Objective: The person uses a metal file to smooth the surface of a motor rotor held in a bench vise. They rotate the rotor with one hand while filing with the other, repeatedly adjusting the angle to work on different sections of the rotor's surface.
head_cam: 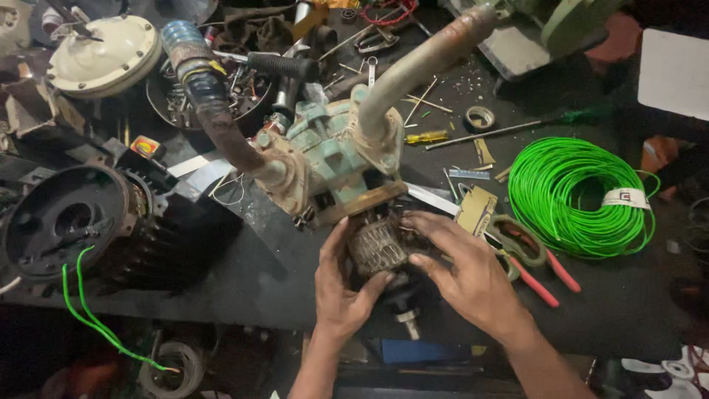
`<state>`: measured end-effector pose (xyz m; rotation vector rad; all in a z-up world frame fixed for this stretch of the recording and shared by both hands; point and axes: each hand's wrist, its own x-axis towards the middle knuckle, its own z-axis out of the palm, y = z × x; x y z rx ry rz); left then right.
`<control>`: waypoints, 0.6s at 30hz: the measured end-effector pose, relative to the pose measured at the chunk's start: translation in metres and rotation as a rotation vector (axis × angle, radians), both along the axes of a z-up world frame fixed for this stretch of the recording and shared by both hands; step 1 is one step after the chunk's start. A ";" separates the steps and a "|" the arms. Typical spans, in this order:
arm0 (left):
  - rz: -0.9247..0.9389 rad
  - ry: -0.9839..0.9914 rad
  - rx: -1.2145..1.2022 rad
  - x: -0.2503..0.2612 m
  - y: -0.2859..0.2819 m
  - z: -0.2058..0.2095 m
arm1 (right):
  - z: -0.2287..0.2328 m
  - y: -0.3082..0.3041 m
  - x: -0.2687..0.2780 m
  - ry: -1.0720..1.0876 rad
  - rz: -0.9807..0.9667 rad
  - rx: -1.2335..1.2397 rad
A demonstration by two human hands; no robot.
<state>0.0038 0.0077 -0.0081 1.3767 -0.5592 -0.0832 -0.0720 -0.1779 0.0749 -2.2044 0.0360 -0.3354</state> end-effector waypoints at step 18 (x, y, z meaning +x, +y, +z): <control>-0.040 -0.009 0.011 0.002 0.008 0.001 | 0.002 0.007 0.000 -0.030 -0.018 -0.054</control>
